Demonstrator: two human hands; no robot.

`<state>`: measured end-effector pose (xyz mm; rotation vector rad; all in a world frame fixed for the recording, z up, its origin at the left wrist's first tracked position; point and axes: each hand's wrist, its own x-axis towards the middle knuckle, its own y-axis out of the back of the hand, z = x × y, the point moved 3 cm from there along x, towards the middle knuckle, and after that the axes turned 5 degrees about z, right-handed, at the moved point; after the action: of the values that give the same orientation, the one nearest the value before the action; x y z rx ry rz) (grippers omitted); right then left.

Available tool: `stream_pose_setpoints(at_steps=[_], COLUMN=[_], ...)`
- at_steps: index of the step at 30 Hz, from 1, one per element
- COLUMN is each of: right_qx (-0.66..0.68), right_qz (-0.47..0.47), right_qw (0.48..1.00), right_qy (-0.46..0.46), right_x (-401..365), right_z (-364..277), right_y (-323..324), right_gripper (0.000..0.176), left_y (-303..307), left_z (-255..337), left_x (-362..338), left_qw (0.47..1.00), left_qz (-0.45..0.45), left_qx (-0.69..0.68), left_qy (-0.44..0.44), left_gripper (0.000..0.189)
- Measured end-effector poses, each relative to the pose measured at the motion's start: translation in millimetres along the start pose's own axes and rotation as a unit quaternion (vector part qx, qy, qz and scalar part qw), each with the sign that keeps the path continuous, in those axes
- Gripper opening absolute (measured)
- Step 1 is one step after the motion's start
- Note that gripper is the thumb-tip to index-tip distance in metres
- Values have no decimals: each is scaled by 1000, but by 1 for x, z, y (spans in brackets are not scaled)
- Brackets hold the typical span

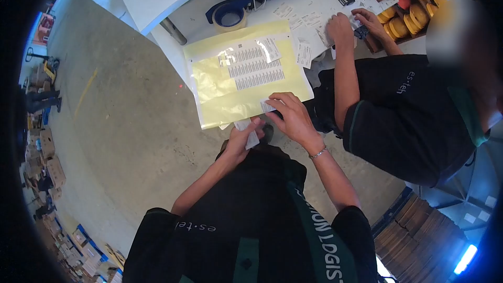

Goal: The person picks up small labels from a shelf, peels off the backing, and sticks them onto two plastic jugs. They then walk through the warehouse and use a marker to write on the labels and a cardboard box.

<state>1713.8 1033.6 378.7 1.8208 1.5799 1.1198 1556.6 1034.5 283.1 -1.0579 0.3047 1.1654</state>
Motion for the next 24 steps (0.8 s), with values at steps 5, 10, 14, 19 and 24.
stream_pose_setpoints(at_steps=[5, 10, 14, 19, 24], right_qx=[36, 59, 51, 61, 54], right_qz=[-27, -78, -81, -73, -55], right_qw=[999, 994, 994, 994, 996], right_qy=[-20, -43, -50, -45, -48], right_x=[17, 20, 20, 17, 23], right_z=[14, 15, 9, 12, 19], right_y=[-15, -18, -15, -21, -22], right_gripper=[33, 33, 31, 24, 15], left_y=[-19, -23, -16, -19, -27], left_z=[-6, -4, -13, -13, -12], left_x=[16, 10, 13, 13, 25], left_qw=[988, 981, 977, 973, 976], left_qz=[66, 86, 13, 2, 26], left_qx=[-114, -152, -171, -185, -169], left_qy=[-79, -84, -124, -138, -132], left_gripper=[24, 18, 16, 16, 17])
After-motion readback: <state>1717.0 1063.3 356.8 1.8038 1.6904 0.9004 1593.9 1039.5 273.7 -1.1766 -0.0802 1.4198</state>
